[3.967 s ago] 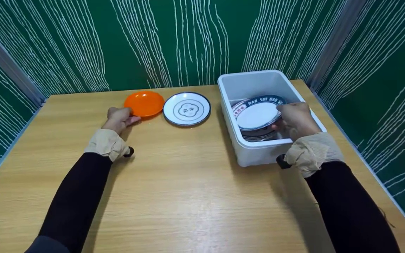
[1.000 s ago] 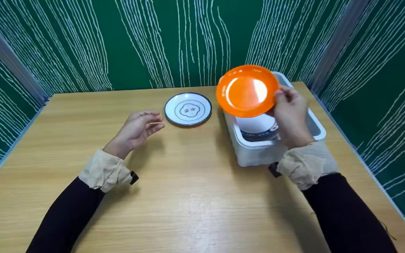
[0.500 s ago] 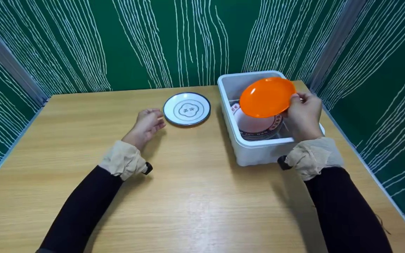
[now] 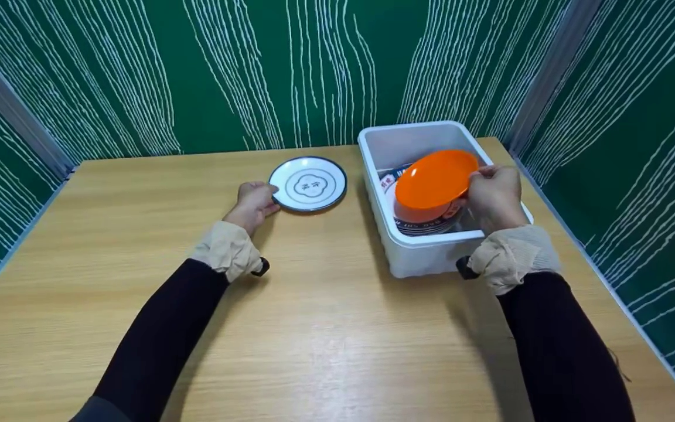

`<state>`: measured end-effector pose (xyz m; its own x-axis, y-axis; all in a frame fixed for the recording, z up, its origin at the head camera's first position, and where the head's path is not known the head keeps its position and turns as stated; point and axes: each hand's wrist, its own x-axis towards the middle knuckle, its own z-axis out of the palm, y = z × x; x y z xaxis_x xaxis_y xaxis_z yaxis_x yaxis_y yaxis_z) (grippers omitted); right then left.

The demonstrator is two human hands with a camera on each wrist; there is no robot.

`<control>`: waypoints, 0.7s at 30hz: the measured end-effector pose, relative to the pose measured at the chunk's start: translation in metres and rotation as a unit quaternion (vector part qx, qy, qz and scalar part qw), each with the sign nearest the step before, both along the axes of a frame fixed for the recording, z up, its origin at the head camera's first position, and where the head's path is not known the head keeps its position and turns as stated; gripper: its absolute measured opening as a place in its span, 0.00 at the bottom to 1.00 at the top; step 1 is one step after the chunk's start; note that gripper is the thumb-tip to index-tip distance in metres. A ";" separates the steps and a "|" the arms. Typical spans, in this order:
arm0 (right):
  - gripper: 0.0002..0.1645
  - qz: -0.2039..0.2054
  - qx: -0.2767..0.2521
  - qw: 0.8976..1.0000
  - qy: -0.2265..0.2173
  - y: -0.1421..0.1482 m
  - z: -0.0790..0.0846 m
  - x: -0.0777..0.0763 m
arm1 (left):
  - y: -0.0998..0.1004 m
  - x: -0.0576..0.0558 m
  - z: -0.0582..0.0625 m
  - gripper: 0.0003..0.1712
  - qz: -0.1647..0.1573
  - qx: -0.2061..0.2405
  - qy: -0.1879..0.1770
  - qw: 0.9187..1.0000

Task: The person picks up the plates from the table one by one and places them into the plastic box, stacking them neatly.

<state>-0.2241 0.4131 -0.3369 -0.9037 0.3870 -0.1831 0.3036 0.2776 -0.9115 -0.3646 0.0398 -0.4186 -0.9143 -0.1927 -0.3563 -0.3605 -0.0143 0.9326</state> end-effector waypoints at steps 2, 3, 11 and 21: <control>0.15 0.010 0.002 1.000 0.000 0.000 -0.002 -0.001 | 0.000 -0.004 -0.002 0.27 -0.005 -0.012 -0.004 1.000; 0.15 0.014 0.006 1.000 -0.001 0.000 -0.002 -0.001 | 0.000 -0.006 -0.003 0.29 -0.007 -0.019 -0.006 1.000; 0.30 0.037 0.027 0.999 -0.027 -0.001 -0.002 -0.004 | 0.003 -0.018 -0.004 0.33 -0.021 -0.088 -0.032 0.995; 0.24 0.037 0.008 0.997 -0.071 0.000 0.000 -0.005 | 0.001 -0.016 -0.005 0.29 -0.038 -0.157 -0.036 0.986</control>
